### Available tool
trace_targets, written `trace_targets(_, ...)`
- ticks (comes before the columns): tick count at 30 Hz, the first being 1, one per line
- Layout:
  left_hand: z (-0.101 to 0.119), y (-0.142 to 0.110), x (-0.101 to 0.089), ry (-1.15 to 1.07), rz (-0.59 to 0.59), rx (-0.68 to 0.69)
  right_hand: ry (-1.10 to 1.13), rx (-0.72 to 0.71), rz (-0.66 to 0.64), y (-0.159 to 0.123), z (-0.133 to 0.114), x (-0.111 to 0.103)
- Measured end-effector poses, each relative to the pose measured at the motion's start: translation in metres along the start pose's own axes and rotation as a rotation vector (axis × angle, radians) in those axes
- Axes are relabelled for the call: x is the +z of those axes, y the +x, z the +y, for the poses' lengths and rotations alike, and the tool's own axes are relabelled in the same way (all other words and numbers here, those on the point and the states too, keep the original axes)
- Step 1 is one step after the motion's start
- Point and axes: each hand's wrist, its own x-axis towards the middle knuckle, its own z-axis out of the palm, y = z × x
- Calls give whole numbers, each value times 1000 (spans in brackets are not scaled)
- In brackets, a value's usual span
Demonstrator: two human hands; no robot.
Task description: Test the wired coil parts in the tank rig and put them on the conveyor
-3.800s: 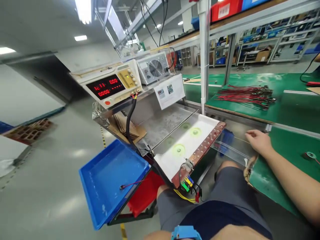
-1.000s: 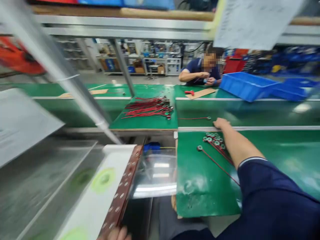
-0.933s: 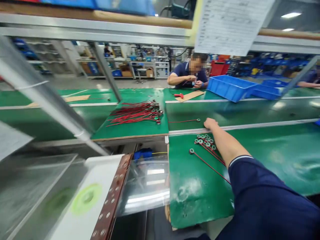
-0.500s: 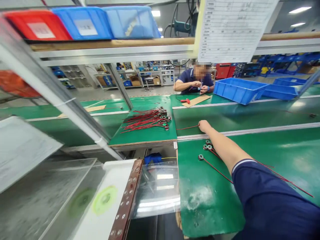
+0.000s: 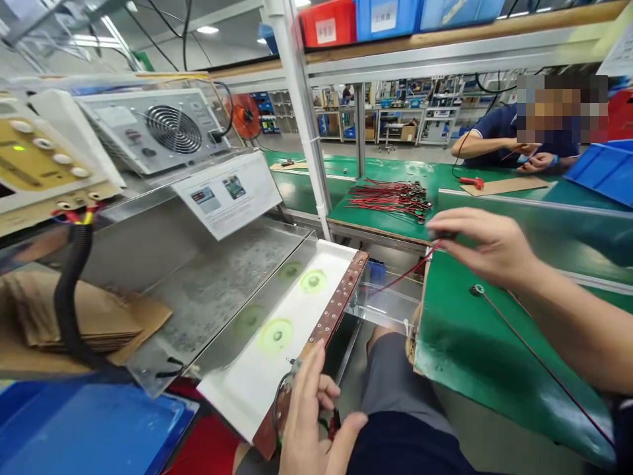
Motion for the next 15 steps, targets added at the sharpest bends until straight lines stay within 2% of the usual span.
trace_targets(2,6,2,-4,73,21,-17,237,-68,-128,16,-43,26)
trace_targets(4,6,-4,-11,75,-12,-107,431,-136,-212,29,-73,62)
trace_targets(7,-6,-23,-21,-136,-171,-378,577,-187,-270,42,-102,139)
trace_targets(9,-17,-37,-30,-369,-253,-601,541,-156,-361,47,-115,200)
trace_targets(11,-29,-48,-42,-555,-246,-759,413,-103,-541,47,-129,260)
trace_targets(13,-39,-53,-57,-650,-189,-831,270,-83,-743,44,-143,308)
trace_targets(15,-46,-54,-74,-700,-136,-863,146,-100,-905,39,-155,341)
